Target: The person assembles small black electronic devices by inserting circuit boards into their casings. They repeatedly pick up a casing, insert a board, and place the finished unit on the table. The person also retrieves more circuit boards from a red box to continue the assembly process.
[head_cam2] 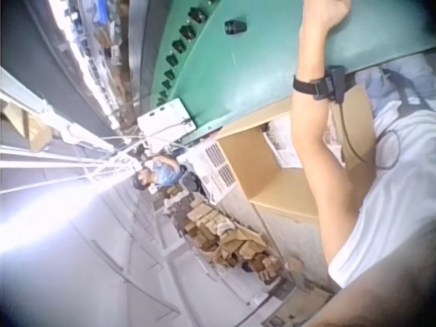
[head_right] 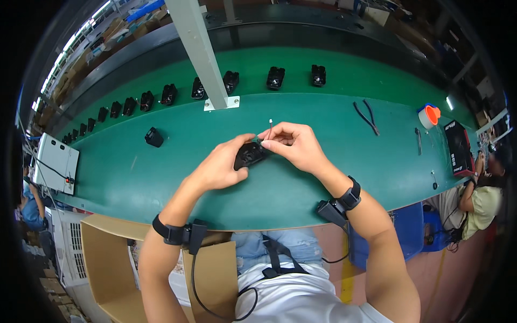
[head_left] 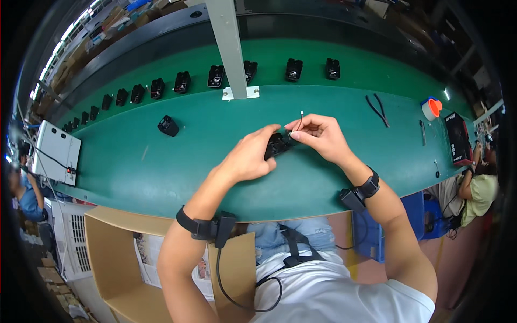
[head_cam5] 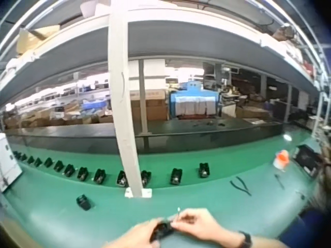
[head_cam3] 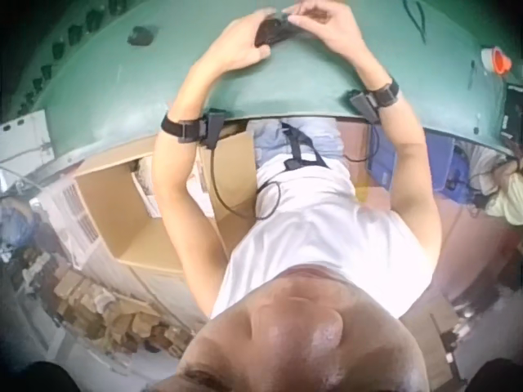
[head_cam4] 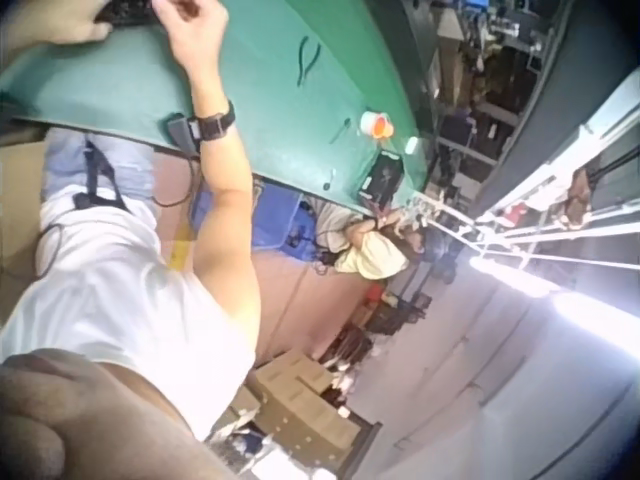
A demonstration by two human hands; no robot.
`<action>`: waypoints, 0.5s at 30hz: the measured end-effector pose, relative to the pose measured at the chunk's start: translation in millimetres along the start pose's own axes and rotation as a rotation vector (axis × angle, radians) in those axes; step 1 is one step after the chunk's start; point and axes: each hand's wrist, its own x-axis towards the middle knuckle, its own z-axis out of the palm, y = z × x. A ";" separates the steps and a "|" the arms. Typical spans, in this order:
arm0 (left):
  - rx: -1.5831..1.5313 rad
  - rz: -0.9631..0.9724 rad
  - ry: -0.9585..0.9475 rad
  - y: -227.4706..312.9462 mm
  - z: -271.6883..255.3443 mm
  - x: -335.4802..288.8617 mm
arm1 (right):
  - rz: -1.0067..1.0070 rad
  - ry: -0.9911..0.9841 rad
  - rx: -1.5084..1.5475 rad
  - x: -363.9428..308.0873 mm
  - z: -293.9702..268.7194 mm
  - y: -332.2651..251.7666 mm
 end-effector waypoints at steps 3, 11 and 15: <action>-0.007 0.018 0.069 6.9 5.6 0.1 | -0.043 0.003 -0.020 -2.1 2.5 -0.6; -0.584 -0.014 0.070 7.7 -5.0 4.3 | -0.151 -0.049 -0.070 -6.7 4.5 -11.6; -0.825 -0.098 -0.022 7.6 -17.2 2.9 | -0.411 -0.026 -0.324 -11.2 11.8 -23.5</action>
